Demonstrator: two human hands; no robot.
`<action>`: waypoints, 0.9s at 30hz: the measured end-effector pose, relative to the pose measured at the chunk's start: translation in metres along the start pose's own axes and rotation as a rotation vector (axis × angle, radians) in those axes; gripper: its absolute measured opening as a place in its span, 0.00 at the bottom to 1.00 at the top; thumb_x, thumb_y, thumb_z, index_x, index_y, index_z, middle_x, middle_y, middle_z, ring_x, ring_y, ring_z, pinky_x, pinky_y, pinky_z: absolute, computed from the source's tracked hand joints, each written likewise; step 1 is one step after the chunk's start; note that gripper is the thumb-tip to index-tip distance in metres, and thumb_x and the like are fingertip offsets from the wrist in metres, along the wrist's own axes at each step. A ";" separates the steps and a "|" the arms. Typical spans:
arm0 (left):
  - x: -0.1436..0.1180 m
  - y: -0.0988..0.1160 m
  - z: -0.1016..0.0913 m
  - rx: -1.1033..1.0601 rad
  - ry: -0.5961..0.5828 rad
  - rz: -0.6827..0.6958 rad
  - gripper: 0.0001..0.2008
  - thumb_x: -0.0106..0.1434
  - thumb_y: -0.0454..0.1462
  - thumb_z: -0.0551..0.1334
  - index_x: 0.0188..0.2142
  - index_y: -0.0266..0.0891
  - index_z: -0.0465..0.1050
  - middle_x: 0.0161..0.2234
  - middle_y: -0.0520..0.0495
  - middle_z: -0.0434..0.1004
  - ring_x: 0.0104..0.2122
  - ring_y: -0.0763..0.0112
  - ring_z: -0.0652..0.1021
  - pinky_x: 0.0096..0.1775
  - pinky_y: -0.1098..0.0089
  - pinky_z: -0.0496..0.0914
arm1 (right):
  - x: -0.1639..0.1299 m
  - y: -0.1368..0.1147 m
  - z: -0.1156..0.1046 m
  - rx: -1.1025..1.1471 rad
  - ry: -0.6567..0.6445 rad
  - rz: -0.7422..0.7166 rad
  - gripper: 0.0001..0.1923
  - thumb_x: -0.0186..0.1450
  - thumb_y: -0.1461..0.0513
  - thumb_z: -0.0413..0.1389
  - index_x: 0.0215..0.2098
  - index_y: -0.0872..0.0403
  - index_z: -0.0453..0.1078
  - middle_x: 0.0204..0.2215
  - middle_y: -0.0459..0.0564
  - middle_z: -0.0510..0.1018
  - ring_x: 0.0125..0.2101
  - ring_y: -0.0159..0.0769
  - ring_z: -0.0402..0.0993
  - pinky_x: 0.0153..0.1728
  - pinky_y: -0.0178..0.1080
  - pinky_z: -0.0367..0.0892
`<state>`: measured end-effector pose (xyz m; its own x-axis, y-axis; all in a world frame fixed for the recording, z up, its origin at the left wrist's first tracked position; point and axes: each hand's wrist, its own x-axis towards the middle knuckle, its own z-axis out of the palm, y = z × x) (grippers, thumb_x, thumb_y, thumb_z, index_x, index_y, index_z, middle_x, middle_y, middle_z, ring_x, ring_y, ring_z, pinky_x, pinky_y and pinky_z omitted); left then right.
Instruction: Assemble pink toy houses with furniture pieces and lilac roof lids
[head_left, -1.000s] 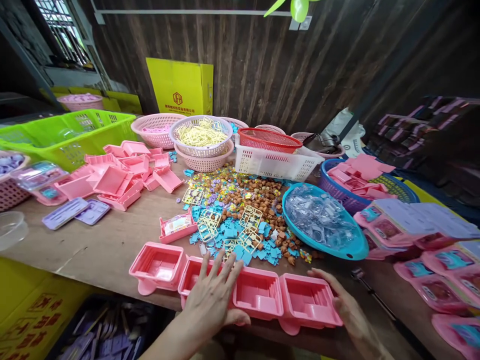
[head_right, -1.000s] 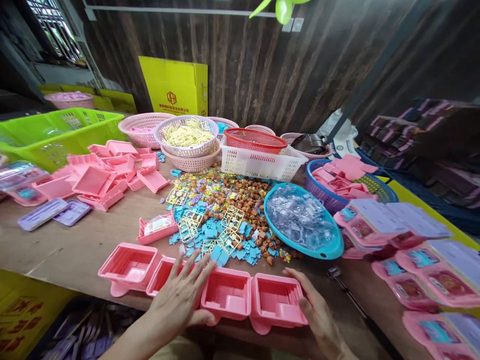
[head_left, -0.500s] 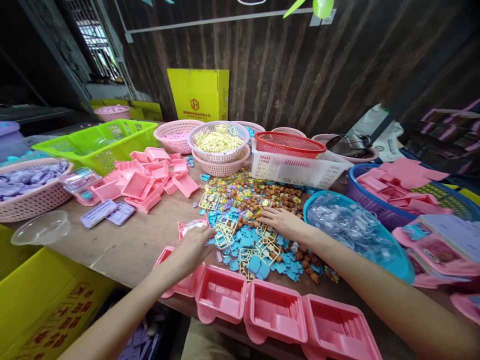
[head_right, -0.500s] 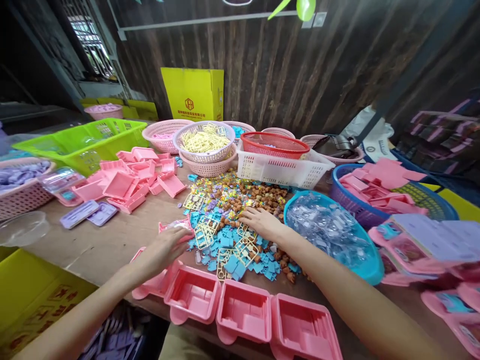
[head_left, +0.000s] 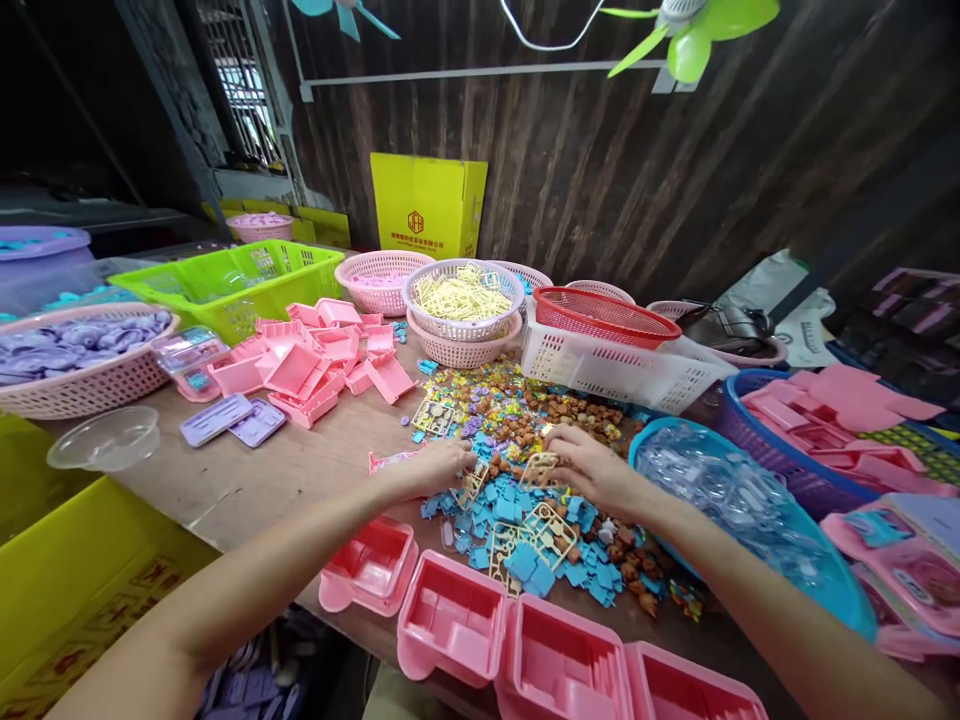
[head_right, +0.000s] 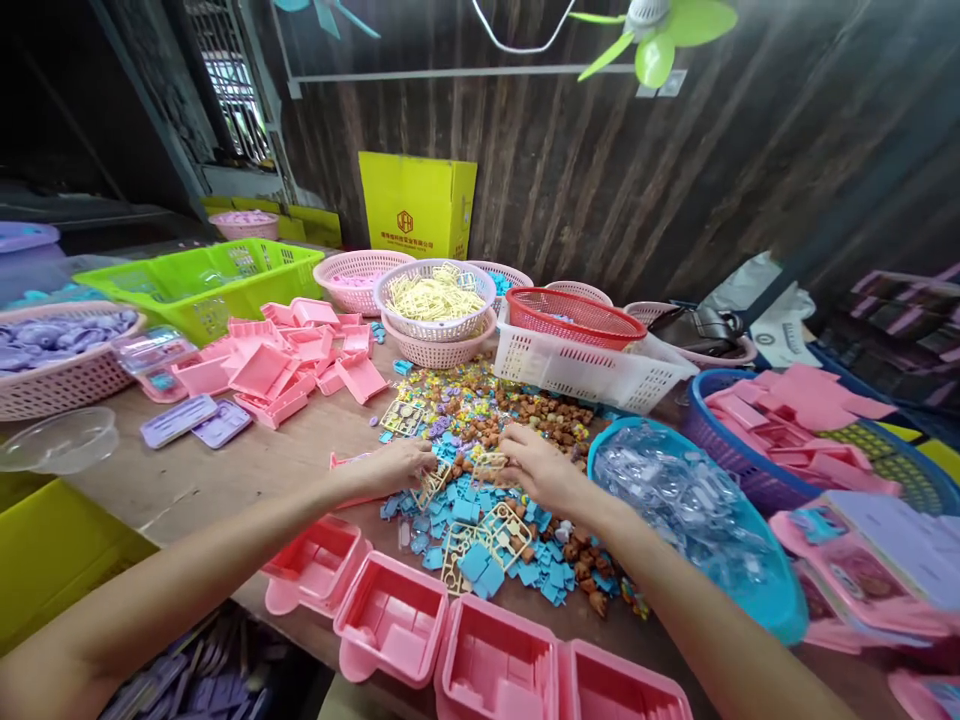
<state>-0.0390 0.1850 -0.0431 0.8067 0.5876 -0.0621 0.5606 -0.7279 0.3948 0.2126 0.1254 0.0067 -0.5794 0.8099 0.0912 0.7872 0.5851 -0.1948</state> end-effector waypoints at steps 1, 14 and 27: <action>0.001 0.001 -0.002 -0.053 0.013 -0.010 0.08 0.51 0.26 0.65 0.31 0.35 0.73 0.34 0.46 0.76 0.36 0.65 0.74 0.38 0.70 0.65 | 0.000 -0.012 0.004 0.054 0.037 -0.021 0.03 0.64 0.65 0.49 0.36 0.53 0.64 0.46 0.55 0.68 0.47 0.39 0.65 0.47 0.42 0.64; -0.007 0.042 -0.013 -1.399 0.203 -0.124 0.26 0.59 0.56 0.52 0.39 0.36 0.72 0.36 0.46 0.77 0.35 0.67 0.76 0.40 0.67 0.69 | 0.033 -0.053 0.033 0.315 0.180 0.120 0.23 0.59 0.69 0.46 0.53 0.53 0.57 0.47 0.56 0.73 0.48 0.41 0.71 0.46 0.44 0.67; 0.086 -0.036 -0.087 -1.548 0.742 -0.585 0.18 0.60 0.47 0.60 0.41 0.36 0.63 0.27 0.51 0.68 0.25 0.72 0.75 0.30 0.71 0.71 | 0.036 -0.004 0.006 0.395 0.410 0.408 0.10 0.60 0.62 0.49 0.39 0.52 0.68 0.41 0.56 0.76 0.45 0.46 0.71 0.45 0.45 0.67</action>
<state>-0.0066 0.2925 0.0169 0.1063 0.9527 -0.2846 -0.3008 0.3036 0.9041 0.1874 0.1518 0.0051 -0.0664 0.9573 0.2813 0.7445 0.2352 -0.6248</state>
